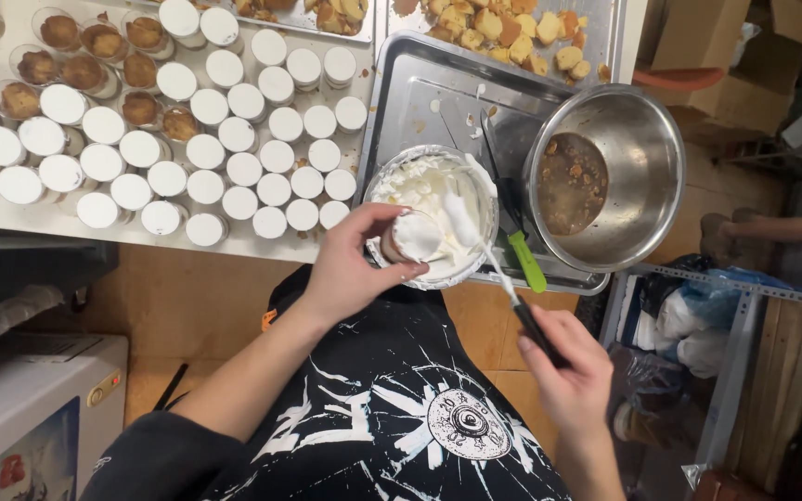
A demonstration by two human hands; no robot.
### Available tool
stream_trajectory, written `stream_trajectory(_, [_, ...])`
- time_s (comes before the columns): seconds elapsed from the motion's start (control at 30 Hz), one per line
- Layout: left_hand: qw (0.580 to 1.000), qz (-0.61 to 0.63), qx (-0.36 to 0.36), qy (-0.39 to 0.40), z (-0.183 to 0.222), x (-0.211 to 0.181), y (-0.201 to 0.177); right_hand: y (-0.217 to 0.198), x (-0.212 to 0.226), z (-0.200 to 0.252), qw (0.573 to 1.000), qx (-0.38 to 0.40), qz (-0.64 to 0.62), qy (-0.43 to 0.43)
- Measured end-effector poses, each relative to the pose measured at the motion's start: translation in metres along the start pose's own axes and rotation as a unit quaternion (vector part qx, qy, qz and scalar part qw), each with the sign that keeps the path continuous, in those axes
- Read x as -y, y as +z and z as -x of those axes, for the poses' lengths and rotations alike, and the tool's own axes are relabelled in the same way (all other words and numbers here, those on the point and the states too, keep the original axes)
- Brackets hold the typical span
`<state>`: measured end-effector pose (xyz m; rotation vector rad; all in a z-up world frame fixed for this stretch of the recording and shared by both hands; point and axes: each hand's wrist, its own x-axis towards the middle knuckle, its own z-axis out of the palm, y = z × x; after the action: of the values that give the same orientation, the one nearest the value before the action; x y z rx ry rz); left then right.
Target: Filling small plastic containers with white cream using a knife in a bakery setting.
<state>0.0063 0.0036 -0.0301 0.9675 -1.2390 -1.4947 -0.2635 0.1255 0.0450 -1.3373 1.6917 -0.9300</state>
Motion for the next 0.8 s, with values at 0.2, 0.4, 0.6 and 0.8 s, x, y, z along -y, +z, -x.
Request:
stream_trajectory(0.2, [0.999, -0.017, 0.025, 0.012, -0.003, -0.013, 0.013, 0.02, 0.01, 0.005, 0.976, -0.034, 0.127, -0.175])
stream_trajectory(0.4, [0.999, -0.036, 0.012, 0.027, -0.004, -0.02, 0.007, 0.01, 0.014, 0.012, 0.968, -0.037, 0.192, -0.16])
stream_trajectory(0.6, [0.995, -0.08, -0.004, 0.055, -0.005, -0.026, 0.002, -0.004, 0.027, 0.014, 0.963, -0.011, 0.22, -0.156])
stream_trajectory(0.8, [0.99, -0.118, -0.014, 0.08, -0.006, -0.028, 0.0, -0.019, 0.035, 0.02, 0.959, 0.01, 0.241, -0.151])
